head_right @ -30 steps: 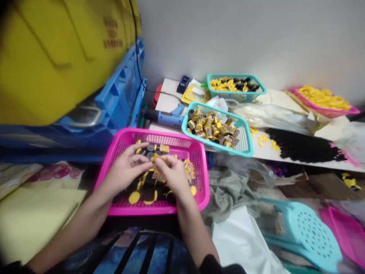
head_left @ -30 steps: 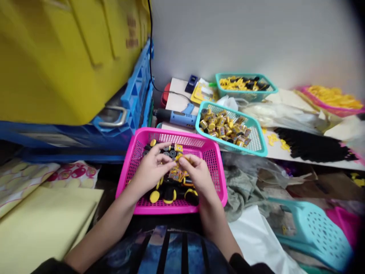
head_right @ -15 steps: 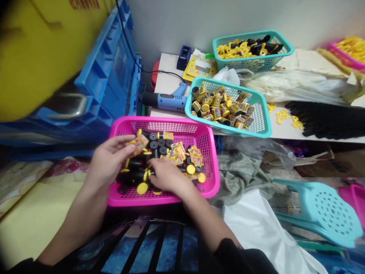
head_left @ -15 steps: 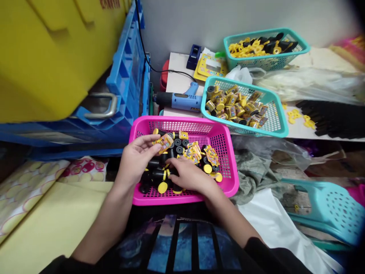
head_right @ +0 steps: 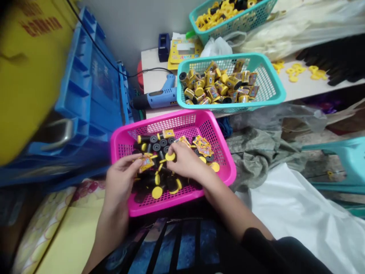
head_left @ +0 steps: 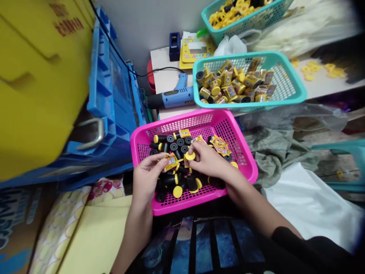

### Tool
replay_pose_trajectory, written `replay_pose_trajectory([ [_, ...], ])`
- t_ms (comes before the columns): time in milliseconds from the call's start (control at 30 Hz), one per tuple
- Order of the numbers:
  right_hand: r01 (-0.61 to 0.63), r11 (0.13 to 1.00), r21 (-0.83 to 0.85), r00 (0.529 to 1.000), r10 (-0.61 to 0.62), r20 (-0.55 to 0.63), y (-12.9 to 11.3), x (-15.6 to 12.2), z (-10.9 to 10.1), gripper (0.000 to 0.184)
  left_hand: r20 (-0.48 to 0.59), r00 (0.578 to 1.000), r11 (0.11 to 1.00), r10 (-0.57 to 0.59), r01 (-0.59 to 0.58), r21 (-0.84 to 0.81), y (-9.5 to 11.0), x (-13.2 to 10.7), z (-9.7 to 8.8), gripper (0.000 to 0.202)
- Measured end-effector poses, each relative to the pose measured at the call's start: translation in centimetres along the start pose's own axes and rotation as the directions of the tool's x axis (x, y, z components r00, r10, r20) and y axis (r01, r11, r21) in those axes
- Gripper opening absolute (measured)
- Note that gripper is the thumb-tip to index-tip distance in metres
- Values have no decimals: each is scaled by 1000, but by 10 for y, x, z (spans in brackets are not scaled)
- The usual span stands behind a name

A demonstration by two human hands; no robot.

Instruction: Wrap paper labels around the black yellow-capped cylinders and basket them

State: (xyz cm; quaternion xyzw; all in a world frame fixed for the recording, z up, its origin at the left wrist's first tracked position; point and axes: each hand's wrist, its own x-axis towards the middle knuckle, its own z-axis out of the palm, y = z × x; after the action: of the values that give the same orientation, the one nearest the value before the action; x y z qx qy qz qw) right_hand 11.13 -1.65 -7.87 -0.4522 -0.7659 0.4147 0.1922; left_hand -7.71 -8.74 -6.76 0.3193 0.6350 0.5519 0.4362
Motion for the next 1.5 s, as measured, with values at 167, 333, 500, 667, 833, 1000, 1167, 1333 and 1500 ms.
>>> replay_pose_trajectory([
  [167,0,977,215,1000,6,-30,3,3,0,28,-68,997,997,-38,33,-65,-4,5,1,26],
  [333,-4,647,763,996,74,-57,5,5,-10,23,-42,996,991,-81,76,-113,-3,8,2,28],
  [500,16,489,872,1000,-7,-15,2,3,-14,20,-36,998,996,-54,51,-75,-5,9,6,27],
  [667,20,545,838,999,-37,0,3,2,-9,26,33,999,998,-22,24,-55,-4,9,9,28],
  [833,-19,630,776,999,-18,39,6,2,-7,23,25,1000,1000,2,-2,-20,-6,8,7,30],
  [1000,-27,627,778,999,2,33,6,3,-6,16,15,999,999,31,-31,34,-13,8,2,26],
  [1167,-157,595,789,986,44,163,8,5,-6,14,30,999,999,43,-42,-15,-10,6,6,28],
  [1333,-192,528,827,978,38,203,9,7,-6,21,3,999,998,51,-51,-41,-6,5,12,33],
  [1500,-234,505,831,966,21,259,10,8,-5,26,-7,998,998,68,-68,-16,-8,4,10,32],
])
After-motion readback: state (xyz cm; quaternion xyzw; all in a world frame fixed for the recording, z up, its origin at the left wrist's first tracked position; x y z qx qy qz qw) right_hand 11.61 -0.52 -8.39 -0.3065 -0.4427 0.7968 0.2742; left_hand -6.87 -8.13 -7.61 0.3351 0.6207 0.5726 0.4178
